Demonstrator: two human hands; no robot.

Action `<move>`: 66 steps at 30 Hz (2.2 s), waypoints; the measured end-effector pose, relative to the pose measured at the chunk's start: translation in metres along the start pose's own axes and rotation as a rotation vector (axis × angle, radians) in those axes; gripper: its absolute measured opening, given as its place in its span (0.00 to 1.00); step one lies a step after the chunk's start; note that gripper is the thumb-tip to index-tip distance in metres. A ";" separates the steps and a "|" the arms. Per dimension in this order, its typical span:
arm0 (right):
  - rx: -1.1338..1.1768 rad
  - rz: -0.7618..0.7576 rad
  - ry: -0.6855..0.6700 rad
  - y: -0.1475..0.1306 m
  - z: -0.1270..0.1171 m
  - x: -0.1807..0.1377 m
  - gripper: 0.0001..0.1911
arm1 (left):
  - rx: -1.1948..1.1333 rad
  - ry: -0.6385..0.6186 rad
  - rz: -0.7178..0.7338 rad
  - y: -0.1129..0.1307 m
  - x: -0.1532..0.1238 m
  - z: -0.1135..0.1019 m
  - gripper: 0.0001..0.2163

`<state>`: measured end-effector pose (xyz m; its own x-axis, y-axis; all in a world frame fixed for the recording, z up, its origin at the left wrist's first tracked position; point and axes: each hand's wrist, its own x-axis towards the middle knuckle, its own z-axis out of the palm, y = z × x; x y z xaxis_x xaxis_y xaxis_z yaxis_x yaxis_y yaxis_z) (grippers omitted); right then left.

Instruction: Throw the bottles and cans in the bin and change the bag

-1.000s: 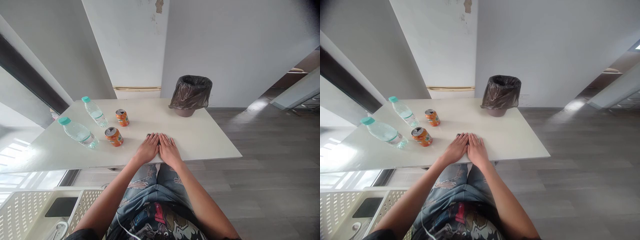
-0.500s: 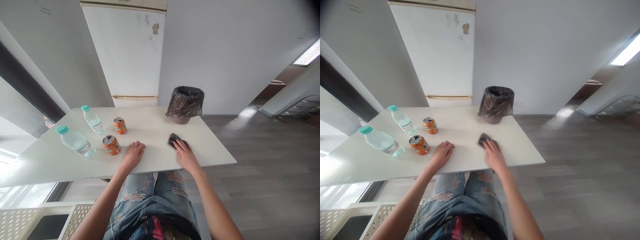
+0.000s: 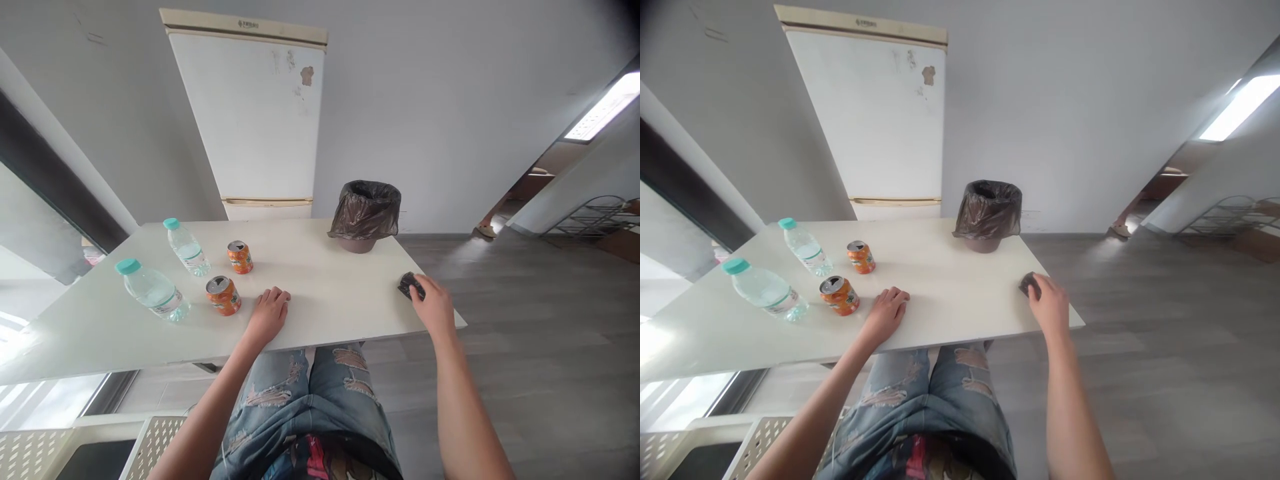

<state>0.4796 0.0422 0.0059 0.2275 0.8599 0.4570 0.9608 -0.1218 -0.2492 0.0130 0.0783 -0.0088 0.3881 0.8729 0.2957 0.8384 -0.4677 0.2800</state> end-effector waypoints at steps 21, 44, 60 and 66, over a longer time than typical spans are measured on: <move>0.110 -0.431 -0.070 -0.197 -0.044 0.183 0.14 | -0.015 -0.003 -0.014 0.006 -0.005 -0.007 0.11; 0.534 -0.816 0.047 -0.246 -0.123 0.060 0.19 | -0.030 1.026 -0.810 -0.080 -0.045 -0.173 0.53; 0.832 -0.822 0.021 -0.296 -0.159 0.011 0.26 | -0.104 0.849 -0.014 0.083 -0.021 -0.169 0.30; 0.674 -0.850 0.010 -0.304 -0.207 0.038 0.12 | -0.221 0.812 0.038 0.114 0.012 -0.165 0.32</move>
<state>0.2291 0.0092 0.2760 -0.4672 0.5300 0.7077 0.5208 0.8118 -0.2641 0.0505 0.0126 0.1770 -0.0521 0.5247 0.8497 0.7031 -0.5850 0.4043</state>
